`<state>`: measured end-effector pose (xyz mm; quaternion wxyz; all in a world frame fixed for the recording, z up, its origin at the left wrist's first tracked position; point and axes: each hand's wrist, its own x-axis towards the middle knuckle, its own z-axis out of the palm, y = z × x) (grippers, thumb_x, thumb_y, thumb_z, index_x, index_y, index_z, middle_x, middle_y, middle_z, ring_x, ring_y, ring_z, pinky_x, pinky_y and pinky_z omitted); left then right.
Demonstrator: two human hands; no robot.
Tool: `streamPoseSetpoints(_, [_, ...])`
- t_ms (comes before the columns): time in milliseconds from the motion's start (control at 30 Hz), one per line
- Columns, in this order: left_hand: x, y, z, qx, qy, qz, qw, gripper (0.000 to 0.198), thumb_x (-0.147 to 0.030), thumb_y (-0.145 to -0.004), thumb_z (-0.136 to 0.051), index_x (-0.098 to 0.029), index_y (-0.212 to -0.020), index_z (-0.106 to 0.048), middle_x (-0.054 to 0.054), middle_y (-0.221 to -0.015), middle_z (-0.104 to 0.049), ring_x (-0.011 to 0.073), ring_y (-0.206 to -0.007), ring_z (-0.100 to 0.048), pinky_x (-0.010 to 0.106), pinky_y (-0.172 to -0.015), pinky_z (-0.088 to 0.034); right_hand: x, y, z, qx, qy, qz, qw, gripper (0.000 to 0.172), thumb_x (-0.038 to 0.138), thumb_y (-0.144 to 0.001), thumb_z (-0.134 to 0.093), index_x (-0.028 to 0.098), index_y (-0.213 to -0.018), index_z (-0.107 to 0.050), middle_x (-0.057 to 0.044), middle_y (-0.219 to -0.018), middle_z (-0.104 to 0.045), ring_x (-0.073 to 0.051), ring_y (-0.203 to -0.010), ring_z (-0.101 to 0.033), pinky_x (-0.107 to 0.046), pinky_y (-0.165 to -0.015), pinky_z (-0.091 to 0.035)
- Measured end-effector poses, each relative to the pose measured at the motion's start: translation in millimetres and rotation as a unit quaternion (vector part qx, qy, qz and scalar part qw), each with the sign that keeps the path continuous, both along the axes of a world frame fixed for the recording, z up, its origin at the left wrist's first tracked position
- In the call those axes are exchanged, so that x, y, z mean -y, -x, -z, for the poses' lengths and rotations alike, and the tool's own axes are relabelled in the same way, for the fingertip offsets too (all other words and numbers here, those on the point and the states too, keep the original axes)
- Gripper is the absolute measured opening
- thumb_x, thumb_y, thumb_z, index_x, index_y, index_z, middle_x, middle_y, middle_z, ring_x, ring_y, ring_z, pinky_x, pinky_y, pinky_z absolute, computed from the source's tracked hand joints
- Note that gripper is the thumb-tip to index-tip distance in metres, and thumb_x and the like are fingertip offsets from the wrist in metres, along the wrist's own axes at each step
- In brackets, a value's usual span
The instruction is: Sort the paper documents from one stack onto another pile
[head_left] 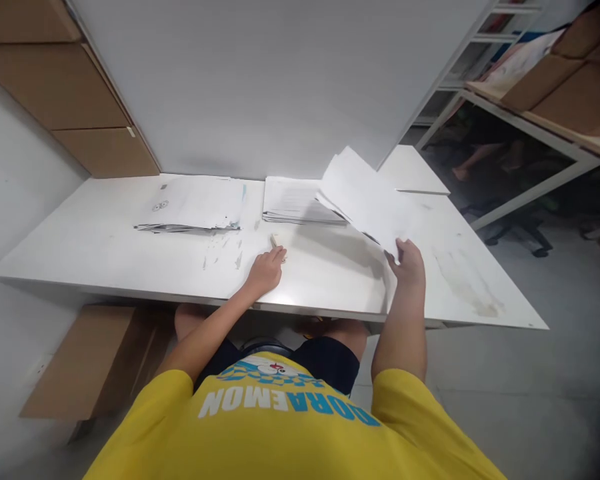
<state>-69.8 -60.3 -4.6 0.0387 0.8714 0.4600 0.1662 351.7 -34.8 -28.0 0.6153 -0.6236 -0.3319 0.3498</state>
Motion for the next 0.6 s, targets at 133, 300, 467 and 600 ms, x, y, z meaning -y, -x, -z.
streamPoseSetpoints(133, [0.6,0.6,-0.9,-0.005,-0.005,0.002,1.000,0.054,-0.011,-0.092,-0.041,-0.013,-0.145,-0.049,0.014,-0.153,-0.051,0.0289,-0.116,-0.062,0.043,-0.093,-0.049,-89.8,42.4,-25.2,0.098,0.063,-0.039,0.992,0.011,0.024,-0.067,-0.057,0.024,-0.074,-0.049,0.003,-0.063,-0.055,-0.016,-0.065,-0.059,-0.027,-0.059,-0.052])
streamPoseSetpoints(300, [2.0,2.8,1.7,-0.004,-0.013,-0.006,1.000,0.054,-0.011,-0.092,-0.041,-0.012,-0.145,-0.050,0.014,-0.151,-0.052,0.0277,-0.109,-0.064,0.042,-0.092,-0.049,-167.7,86.3,-31.7,0.210,0.113,-0.081,0.968,0.011,0.012,-0.058,-0.056,0.020,-0.065,-0.054,0.000,-0.057,-0.053,-0.021,-0.069,-0.058,-0.032,-0.067,-0.049])
streamPoseSetpoints(467, [1.5,2.6,4.3,-0.023,-0.021,-0.005,1.000,0.057,-0.012,-0.091,-0.043,-0.013,-0.148,-0.048,0.013,-0.153,-0.051,0.0277,-0.104,-0.063,0.042,-0.088,-0.049,-199.3,100.4,-25.2,0.315,0.130,-0.046,0.939,0.013,0.012,-0.061,-0.055,0.021,-0.069,-0.056,-0.008,-0.074,-0.061,-0.027,-0.086,-0.058,-0.038,-0.080,-0.048])
streamPoseSetpoints(600, [2.0,1.9,1.9,-0.032,-0.013,-0.008,0.999,0.059,-0.012,-0.091,-0.043,-0.013,-0.149,-0.046,0.013,-0.155,-0.049,0.0273,-0.104,-0.062,0.041,-0.088,-0.049,-205.0,100.3,-20.0,0.360,0.152,-0.005,0.921,0.025,0.014,-0.072,-0.054,0.015,-0.094,-0.065,-0.020,-0.105,-0.065,-0.034,-0.106,-0.059,-0.047,-0.094,-0.046])
